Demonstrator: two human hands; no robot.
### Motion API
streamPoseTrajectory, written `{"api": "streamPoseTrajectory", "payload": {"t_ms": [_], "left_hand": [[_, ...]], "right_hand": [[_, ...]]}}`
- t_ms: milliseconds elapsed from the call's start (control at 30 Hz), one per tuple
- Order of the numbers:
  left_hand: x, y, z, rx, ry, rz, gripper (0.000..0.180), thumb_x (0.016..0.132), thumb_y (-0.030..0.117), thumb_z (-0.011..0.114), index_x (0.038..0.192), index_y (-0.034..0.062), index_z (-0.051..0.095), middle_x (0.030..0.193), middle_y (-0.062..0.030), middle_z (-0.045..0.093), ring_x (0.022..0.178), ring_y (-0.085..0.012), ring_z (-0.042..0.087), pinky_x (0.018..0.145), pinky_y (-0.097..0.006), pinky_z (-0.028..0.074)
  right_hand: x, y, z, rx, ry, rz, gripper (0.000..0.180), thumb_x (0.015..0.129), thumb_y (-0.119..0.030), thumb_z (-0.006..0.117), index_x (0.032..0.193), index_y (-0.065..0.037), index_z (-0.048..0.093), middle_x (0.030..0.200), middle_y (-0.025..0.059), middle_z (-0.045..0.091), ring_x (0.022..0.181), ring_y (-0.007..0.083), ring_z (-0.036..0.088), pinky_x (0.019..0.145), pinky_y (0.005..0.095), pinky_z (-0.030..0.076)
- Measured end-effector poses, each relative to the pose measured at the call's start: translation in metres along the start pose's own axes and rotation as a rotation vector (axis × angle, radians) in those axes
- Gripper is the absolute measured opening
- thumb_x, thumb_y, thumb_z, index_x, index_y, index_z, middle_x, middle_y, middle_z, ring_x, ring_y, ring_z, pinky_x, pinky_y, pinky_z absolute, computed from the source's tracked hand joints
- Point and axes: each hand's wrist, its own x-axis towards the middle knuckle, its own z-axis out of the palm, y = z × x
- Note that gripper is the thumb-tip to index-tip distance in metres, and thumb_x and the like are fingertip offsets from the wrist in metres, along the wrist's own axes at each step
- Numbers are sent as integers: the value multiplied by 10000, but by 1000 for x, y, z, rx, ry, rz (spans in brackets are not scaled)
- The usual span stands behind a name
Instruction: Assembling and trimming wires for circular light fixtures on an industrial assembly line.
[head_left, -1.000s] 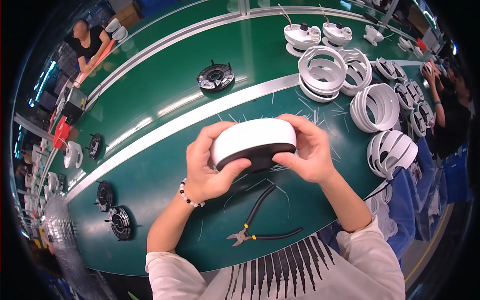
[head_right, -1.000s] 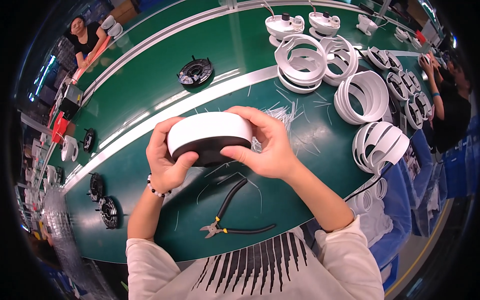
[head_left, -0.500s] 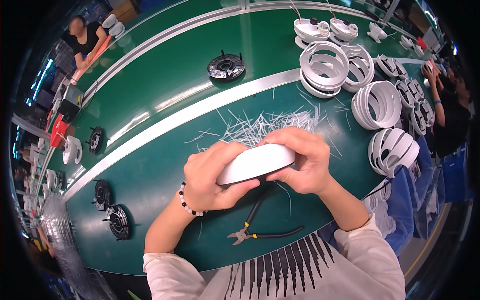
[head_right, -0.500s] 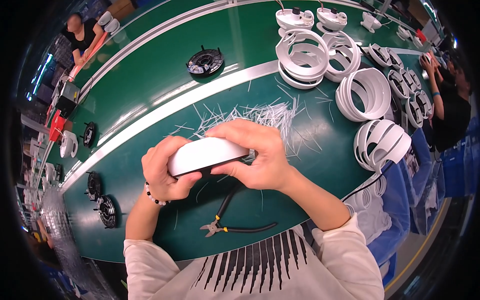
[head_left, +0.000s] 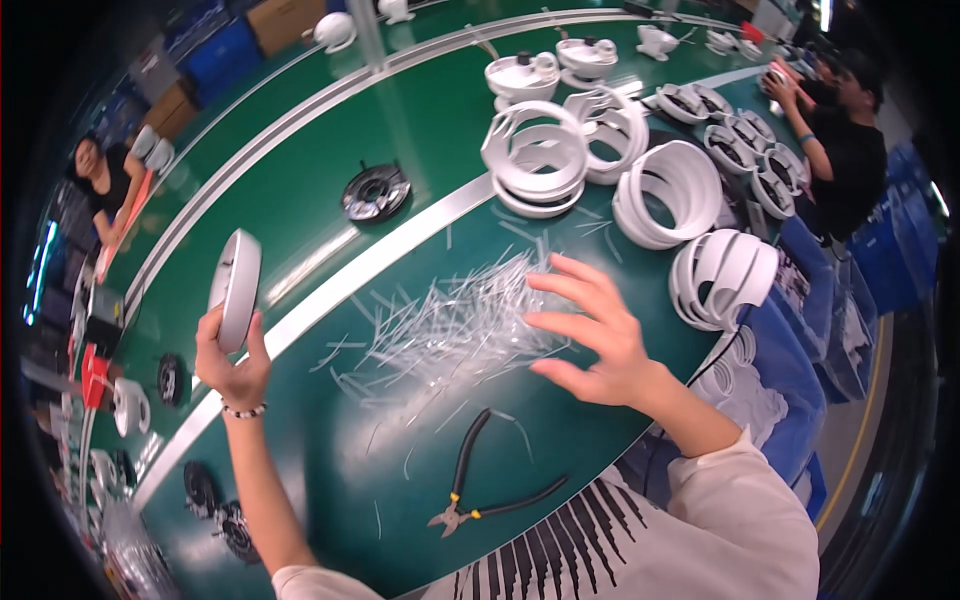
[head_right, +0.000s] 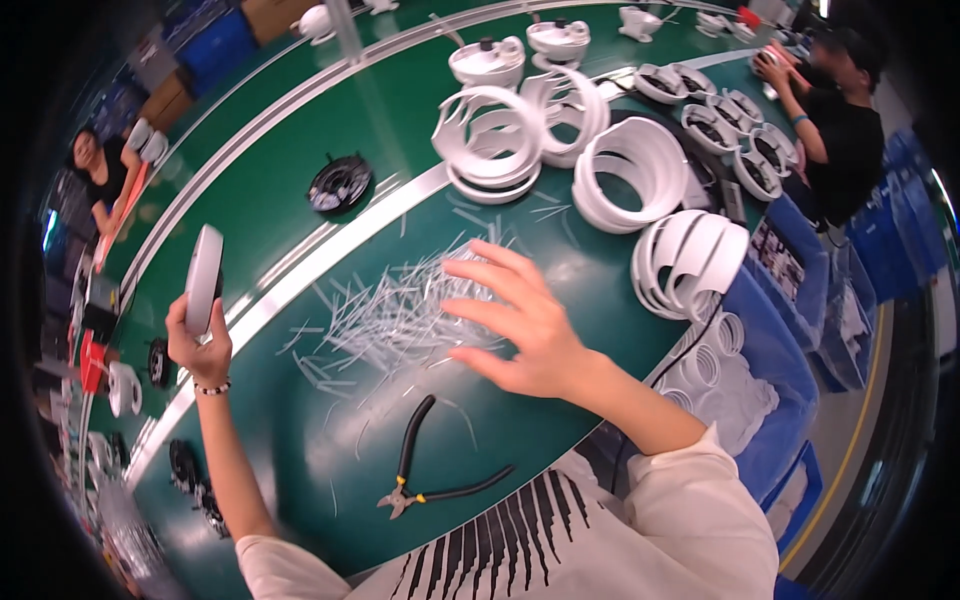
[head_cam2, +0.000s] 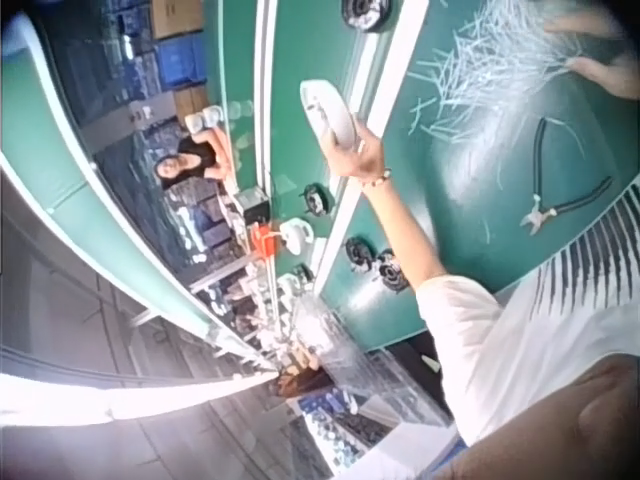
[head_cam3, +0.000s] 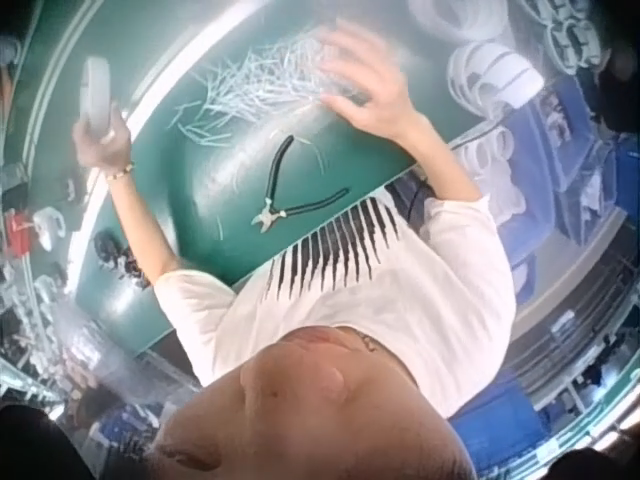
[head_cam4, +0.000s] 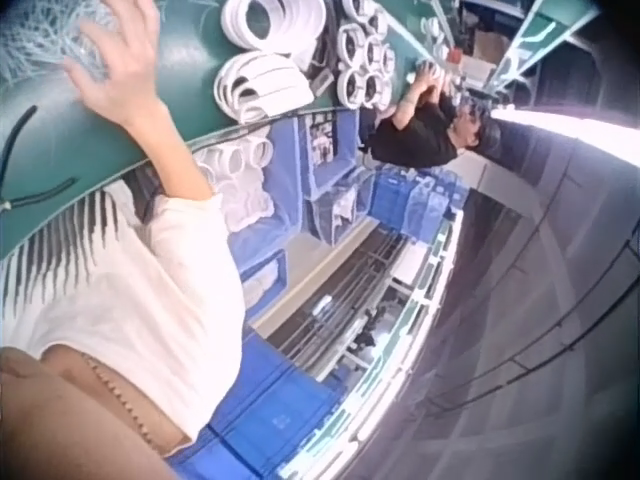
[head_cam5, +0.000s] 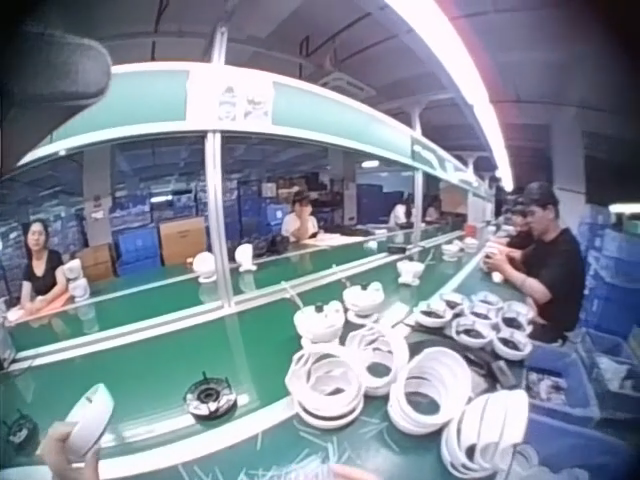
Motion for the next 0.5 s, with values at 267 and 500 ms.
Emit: {"api": "streamPoseTrajectory", "payload": {"t_ms": [267, 500], "left_hand": [[-26, -87, 16, 258, -413, 20, 306, 637, 26, 632, 908, -1, 492, 945, -166, 550, 916, -332, 525, 785, -384, 418], [54, -30, 77, 277, -148, 194, 283, 671, 123, 599, 931, 34, 531, 970, -117, 561, 958, -288, 508, 817, -372, 354]], "right_hand": [[-13, 16, -76, -490, 269, 46, 242, 552, 21, 674, 779, -35, 611, 910, 88, 593, 815, 262, 540, 695, 320, 442], [72, 92, -38, -614, 311, 102, 350, 594, -39, 674, 928, -22, 569, 1074, 113, 521, 987, 297, 471, 848, 369, 383]]}}
